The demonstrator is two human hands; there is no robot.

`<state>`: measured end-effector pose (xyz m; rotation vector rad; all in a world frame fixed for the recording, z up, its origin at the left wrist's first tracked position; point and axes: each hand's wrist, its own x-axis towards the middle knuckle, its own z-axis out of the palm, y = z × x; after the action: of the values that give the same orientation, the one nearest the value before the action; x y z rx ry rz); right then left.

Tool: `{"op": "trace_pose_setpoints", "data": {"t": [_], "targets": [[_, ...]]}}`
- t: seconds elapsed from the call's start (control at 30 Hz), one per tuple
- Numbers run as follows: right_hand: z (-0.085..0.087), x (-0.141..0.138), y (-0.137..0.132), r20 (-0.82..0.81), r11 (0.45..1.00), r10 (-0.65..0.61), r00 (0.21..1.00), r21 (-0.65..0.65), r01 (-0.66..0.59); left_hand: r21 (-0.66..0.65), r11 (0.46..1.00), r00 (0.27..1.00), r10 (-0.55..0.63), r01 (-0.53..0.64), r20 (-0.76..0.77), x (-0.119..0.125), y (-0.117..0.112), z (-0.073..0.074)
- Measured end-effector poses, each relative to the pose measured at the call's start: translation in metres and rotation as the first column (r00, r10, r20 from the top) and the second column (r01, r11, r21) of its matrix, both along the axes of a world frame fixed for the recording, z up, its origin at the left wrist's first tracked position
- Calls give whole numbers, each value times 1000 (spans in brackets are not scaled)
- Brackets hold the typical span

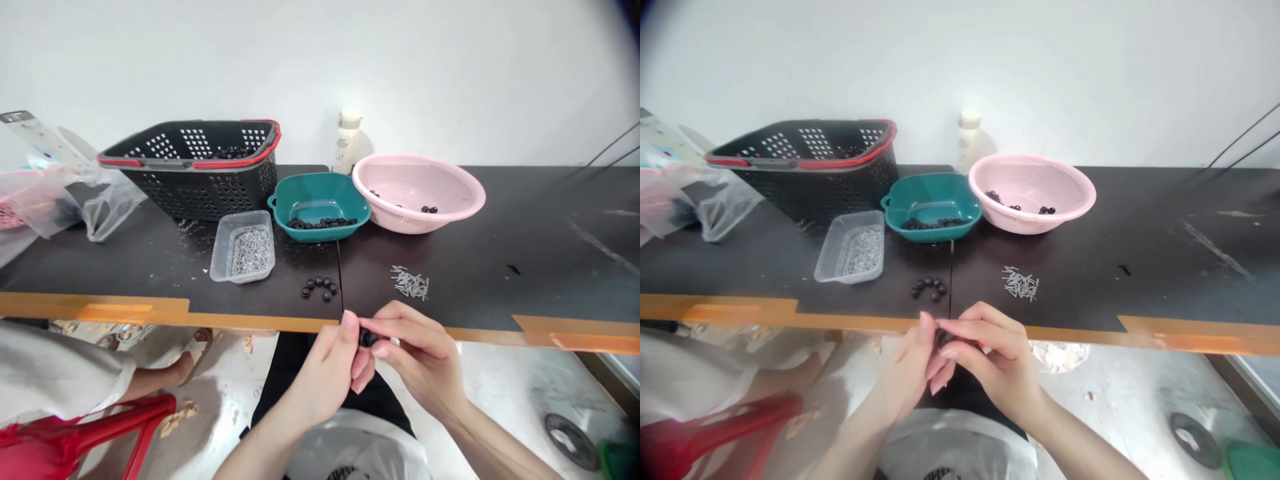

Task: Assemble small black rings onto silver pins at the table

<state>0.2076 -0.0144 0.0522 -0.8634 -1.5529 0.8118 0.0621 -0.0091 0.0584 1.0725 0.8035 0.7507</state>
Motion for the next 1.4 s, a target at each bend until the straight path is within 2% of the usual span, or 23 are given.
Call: {"op": "trace_pose_setpoints", "data": {"t": [0.07,0.13,0.27,0.4,0.47,0.53,0.67,0.77,0.83,0.9,1.0,1.07,1.23,1.3,1.4], "targets": [[1,-1,-3,78,982,-129,989,152,116,-18,1000,1000,-2,2,-19,1,0,2],[2,-2,-5,70,964,-184,980,205,167,-13,1000,1000,8,-8,-26,1,-1,2],[6,-5,-7,12,971,-189,982,152,185,-18,1000,1000,17,-18,-16,-1,-3,-1],[8,-5,-6,-42,987,-139,989,78,142,64,995,996,-76,73,54,-11,-1,0],[9,-4,-6,-77,990,-126,989,47,130,138,984,993,-118,117,0,-14,-1,3],[10,-2,-7,-94,989,-144,985,30,147,198,975,993,-92,105,-72,-16,-2,6],[17,2,-12,-10,985,-166,986,50,166,333,943,978,55,16,-201,-15,-7,9],[23,6,-17,83,991,-126,989,66,120,440,896,960,63,65,-272,-16,-8,13],[27,8,-20,151,988,-142,978,88,130,481,869,949,47,115,-312,-17,-7,16],[30,9,-22,203,984,-154,967,120,132,472,872,945,38,128,-326,-18,-6,19],[33,7,-23,201,989,-110,973,122,87,392,914,954,20,103,-298,-19,-5,19],[34,5,-23,134,994,-90,987,72,81,349,932,964,-1,98,-268,-19,-6,18],[32,1,-20,-25,982,-105,994,-159,99,286,957,975,10,56,-224,-20,-8,12],[31,1,-19,-103,965,-62,993,-261,33,285,957,975,11,54,-220,-19,-7,10],[30,0,-17,-279,893,-21,960,-437,-107,342,935,969,-5,92,-249,-19,-6,12]]}}
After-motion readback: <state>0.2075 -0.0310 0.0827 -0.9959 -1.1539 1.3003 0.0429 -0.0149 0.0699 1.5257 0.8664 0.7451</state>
